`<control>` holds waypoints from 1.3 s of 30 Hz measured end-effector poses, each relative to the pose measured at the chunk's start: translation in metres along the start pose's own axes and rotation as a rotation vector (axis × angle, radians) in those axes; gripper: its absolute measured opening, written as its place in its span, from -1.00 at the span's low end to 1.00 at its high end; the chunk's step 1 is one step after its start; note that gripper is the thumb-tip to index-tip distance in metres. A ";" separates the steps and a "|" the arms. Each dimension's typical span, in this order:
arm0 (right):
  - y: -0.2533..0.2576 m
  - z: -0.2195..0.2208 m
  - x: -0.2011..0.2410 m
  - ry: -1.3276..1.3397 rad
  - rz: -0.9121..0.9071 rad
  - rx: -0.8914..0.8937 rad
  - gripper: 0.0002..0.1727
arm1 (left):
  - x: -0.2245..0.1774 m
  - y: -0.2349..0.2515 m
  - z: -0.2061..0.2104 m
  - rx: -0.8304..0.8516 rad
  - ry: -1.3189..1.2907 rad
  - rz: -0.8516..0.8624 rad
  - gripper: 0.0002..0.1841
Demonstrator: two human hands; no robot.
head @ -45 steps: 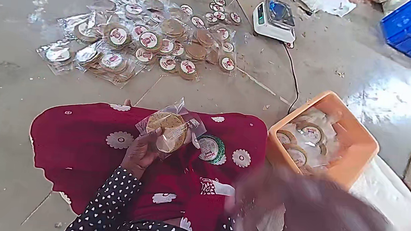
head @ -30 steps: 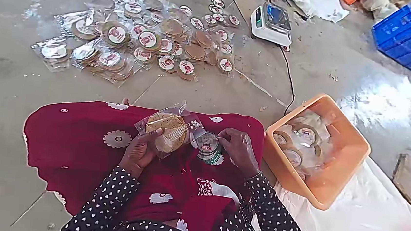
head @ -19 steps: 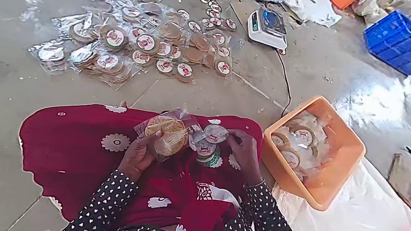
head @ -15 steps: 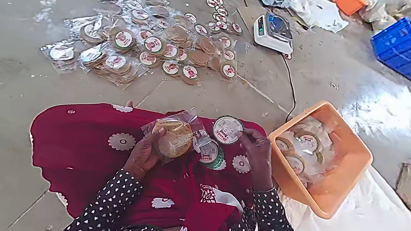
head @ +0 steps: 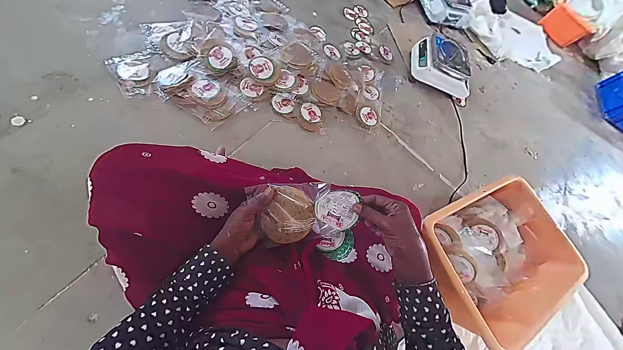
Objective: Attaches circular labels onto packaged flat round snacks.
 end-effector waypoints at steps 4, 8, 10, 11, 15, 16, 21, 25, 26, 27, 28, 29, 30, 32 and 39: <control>0.010 0.011 0.000 -0.001 0.087 0.107 -0.91 | 0.000 -0.001 0.001 0.040 0.021 0.010 -0.68; 0.016 0.021 0.002 -0.028 0.079 0.219 -0.91 | 0.002 -0.001 0.001 0.087 0.056 0.017 -0.69; 0.019 0.020 0.006 -0.084 0.035 0.182 -0.93 | 0.002 -0.001 0.001 0.080 0.062 0.020 -0.68; 0.021 0.016 0.006 -0.137 0.008 0.146 -0.96 | 0.001 -0.001 0.001 0.069 0.061 0.017 -0.68; 0.024 -0.004 0.005 -0.237 -0.005 0.018 -0.98 | 0.000 0.000 0.000 0.027 0.058 -0.001 -0.68; 0.023 -0.010 0.002 -0.205 0.005 0.012 -0.99 | 0.001 0.000 0.000 0.022 0.058 -0.006 -0.68; 0.015 -0.025 -0.009 -0.033 0.104 0.021 -0.93 | 0.002 0.002 -0.001 0.026 0.061 -0.014 -0.66; 0.011 -0.019 -0.011 0.038 0.119 0.053 -0.91 | 0.001 0.000 0.001 0.008 0.060 -0.025 -0.66; 0.011 -0.016 -0.011 0.038 0.130 0.062 -0.92 | 0.000 0.000 0.001 -0.001 0.062 -0.031 -0.65; 0.012 -0.012 -0.011 0.046 0.141 0.082 -0.93 | -0.001 -0.001 0.002 -0.005 0.061 -0.035 -0.65; 0.013 -0.008 -0.012 0.053 0.149 0.110 -0.93 | -0.001 -0.001 0.002 0.003 0.056 -0.034 -0.65; 0.014 -0.004 -0.014 0.056 0.154 0.137 -0.93 | -0.001 -0.001 0.002 0.019 0.052 -0.033 -0.64; 0.015 0.000 -0.015 0.055 0.157 0.161 -0.93 | 0.000 -0.001 0.001 0.034 0.047 -0.032 -0.63; 0.018 0.010 -0.016 0.063 0.166 0.198 -0.92 | 0.001 0.000 0.000 0.046 0.042 -0.034 -0.62; 0.019 0.043 -0.014 0.046 0.057 0.233 -0.77 | 0.004 0.002 -0.001 0.074 0.085 -0.033 -0.65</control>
Point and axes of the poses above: each hand's wrist, its own y-axis towards the middle knuckle, its own z-axis out of the palm, x = y × z, the point moved 3 cm from there along y, towards the middle knuckle, and after that the axes turned 5 degrees about y, right-handed, at the moved point
